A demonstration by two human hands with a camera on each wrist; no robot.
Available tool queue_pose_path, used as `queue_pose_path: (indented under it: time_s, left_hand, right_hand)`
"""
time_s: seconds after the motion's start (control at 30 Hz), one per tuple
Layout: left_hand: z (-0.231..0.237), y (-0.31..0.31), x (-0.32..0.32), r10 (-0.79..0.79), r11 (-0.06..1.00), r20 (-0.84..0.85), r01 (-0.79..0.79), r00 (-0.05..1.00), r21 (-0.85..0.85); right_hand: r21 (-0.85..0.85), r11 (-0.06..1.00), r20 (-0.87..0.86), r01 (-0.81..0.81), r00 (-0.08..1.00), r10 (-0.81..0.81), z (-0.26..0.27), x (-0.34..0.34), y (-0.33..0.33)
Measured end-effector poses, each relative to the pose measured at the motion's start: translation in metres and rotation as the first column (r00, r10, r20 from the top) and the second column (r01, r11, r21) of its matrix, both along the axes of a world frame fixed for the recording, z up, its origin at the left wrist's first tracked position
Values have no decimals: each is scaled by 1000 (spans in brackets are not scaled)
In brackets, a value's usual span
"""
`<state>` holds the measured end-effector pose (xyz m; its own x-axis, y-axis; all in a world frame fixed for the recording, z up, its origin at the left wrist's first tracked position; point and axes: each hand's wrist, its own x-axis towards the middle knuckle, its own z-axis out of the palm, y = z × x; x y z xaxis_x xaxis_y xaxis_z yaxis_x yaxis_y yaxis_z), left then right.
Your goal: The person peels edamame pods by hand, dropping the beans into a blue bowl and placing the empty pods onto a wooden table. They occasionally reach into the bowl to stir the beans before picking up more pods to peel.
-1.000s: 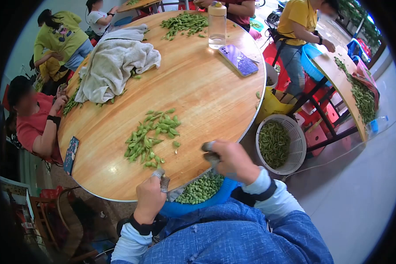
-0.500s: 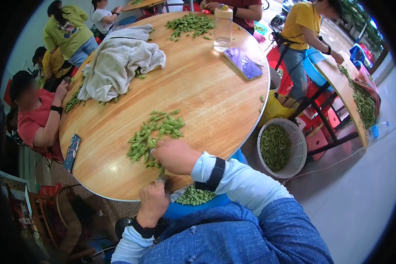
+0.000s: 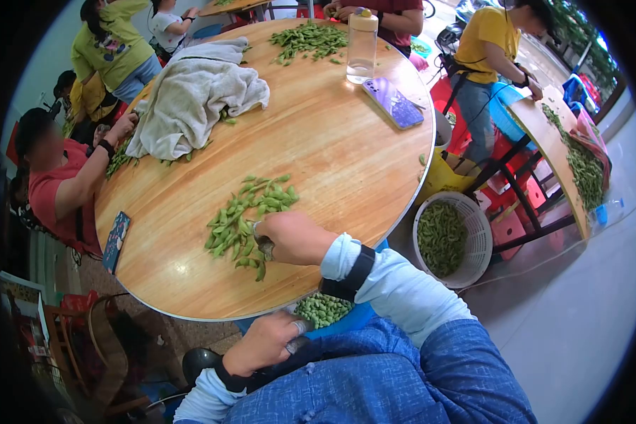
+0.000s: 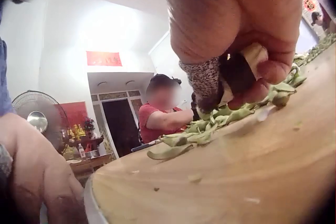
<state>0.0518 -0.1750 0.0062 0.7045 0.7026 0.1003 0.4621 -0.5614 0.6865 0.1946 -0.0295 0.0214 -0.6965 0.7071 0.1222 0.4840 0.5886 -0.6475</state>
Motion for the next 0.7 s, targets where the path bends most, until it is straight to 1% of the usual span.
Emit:
queue_pose_path:
  time_s: [0.07,0.17,0.27,0.37,0.47,0.53,0.57,0.6,0.67,0.7]
  left_hand:
    - [0,0,2,-55,997,-27,53,998,-49]
    - [0,0,3,-54,994,-28,51,998,-93]
    - [4,-1,5,-14,992,80,24,997,-123]
    - [10,3,-2,107,992,187,-91,977,-88]
    - [20,11,-11,344,937,280,-308,896,-167]
    - [18,26,-20,510,859,257,-504,821,-96]
    - [18,33,-23,588,802,250,-594,769,-62]
    - [21,39,-25,615,785,169,-617,770,-46]
    - [29,53,-28,662,750,7,-662,750,-1]
    - [27,58,-31,635,772,-39,-632,771,62]
  right_hand:
    - [3,1000,53,18,998,-18,4,2,-1]
    - [5,999,82,41,996,-41,8,-1,-2]
    - [26,999,82,42,996,-44,3,-4,0]
    - [55,998,115,37,992,-43,2,-4,5]
    - [69,997,153,20,988,-30,3,-2,5]
    - [104,995,180,3,983,-22,4,-1,5]
    - [129,992,198,-12,980,-14,4,-2,4]
    - [153,988,214,-28,977,-5,4,-3,3]
    - [140,990,212,-22,977,-9,0,-4,4]
    - [136,991,211,-19,977,-10,0,-5,4]
